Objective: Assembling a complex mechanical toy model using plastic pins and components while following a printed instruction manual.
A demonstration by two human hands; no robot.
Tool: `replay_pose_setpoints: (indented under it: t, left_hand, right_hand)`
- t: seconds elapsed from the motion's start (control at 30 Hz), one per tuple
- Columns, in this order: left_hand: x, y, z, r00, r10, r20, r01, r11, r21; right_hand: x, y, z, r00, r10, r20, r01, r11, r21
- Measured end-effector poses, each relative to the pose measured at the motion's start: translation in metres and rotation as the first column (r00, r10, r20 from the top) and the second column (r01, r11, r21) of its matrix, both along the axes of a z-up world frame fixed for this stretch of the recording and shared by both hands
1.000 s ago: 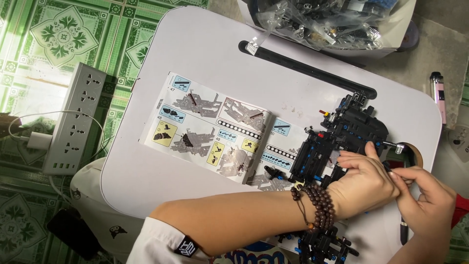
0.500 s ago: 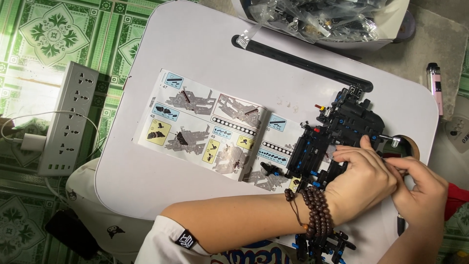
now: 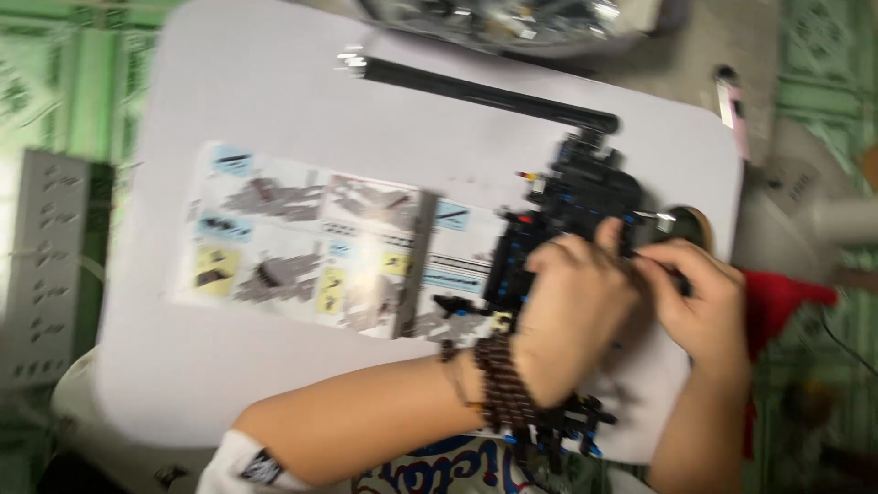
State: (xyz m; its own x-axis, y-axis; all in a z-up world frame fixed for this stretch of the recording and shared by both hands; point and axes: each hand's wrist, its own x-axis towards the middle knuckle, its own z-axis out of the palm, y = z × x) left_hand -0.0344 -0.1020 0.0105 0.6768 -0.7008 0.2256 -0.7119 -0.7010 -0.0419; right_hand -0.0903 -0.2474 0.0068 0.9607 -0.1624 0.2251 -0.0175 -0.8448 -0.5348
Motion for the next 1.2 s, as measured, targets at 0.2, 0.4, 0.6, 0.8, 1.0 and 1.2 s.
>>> replay_pose_setpoints:
  t: [0.2, 0.4, 0.6, 0.8, 1.0, 1.2]
  left_hand:
    - [0.033, 0.025, 0.035, 0.876, -0.221, -0.429, 0.36, 0.892, 0.274]
    - [0.034, 0.024, 0.031, 0.853, -0.237, -0.464, 0.404, 0.864, 0.301]
    - [0.033, 0.029, 0.022, 0.893, -0.288, -0.346, 0.365, 0.913, 0.183]
    - [0.034, 0.029, 0.015, 0.921, -0.309, -0.239, 0.343, 0.932, 0.116]
    - [0.033, 0.029, 0.019, 0.907, -0.296, -0.301, 0.345, 0.93, 0.124]
    - [0.029, 0.03, 0.015, 0.919, -0.275, -0.282, 0.327, 0.932, 0.155]
  right_hand:
    - [0.006, 0.0, 0.016, 0.997, 0.051, 0.053, -0.055, 0.996, 0.07]
    - [0.003, -0.008, 0.023, 0.996, 0.083, 0.023, -0.084, 0.995, 0.055]
    - [0.004, -0.012, 0.019, 0.992, 0.123, 0.04, -0.126, 0.99, 0.064]
    - [0.005, -0.017, 0.013, 0.983, 0.165, 0.083, -0.172, 0.981, 0.091]
    - [0.006, -0.016, 0.011, 0.982, 0.164, 0.089, -0.173, 0.98, 0.102]
    - [0.007, -0.014, 0.01, 0.984, 0.153, 0.087, -0.161, 0.982, 0.095]
